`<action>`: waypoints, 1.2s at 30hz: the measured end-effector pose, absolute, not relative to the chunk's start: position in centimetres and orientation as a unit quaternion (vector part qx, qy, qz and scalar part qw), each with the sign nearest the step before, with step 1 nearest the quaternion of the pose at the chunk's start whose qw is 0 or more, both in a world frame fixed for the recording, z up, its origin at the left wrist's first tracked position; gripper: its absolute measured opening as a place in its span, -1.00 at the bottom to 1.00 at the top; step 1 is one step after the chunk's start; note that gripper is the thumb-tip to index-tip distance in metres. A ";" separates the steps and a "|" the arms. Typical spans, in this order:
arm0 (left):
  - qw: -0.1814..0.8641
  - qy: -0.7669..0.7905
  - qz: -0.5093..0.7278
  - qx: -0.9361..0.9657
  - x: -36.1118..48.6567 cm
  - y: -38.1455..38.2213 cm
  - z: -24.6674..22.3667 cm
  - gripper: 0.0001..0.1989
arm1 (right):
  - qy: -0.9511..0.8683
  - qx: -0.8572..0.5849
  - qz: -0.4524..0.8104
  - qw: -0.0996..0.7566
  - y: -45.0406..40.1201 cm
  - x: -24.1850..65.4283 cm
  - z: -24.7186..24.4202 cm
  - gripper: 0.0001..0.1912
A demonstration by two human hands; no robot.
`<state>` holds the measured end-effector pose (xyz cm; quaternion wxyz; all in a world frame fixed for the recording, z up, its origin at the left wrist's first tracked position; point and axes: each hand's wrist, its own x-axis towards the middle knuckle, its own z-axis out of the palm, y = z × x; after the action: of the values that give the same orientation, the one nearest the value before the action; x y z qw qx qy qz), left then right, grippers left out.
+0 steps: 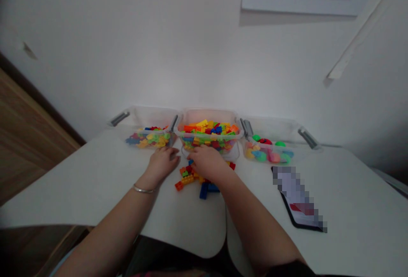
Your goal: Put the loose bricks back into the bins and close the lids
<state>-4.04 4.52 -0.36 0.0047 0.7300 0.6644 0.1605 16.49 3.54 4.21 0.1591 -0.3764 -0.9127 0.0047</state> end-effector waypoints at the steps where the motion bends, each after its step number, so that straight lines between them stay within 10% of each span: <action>1: 0.002 0.663 0.156 0.732 -4.1 4.5 -0.4 -0.67 | -0.918 -0.365 0.010 0.155 3.6 16.6 4.0 -0.73; 17: 0.005 0.677 0.116 0.727 -3.7 4.3 0.1 -0.65 | -0.932 -0.359 0.025 0.036 3.1 16.0 5.4 -0.75; 30: 0.005 0.672 0.119 0.731 -3.7 4.3 0.0 -0.63 | -0.700 -0.360 -0.068 0.612 3.8 19.5 8.0 -0.87; 36: 0.002 0.672 0.116 0.732 -3.6 4.4 -0.1 -0.63 | -0.594 -0.427 -0.050 0.680 6.5 18.4 7.3 -0.87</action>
<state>-3.64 4.43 -0.06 0.0023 0.7316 0.6719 0.1156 18.40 6.46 7.26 0.6802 -0.4270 -0.5937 -0.0504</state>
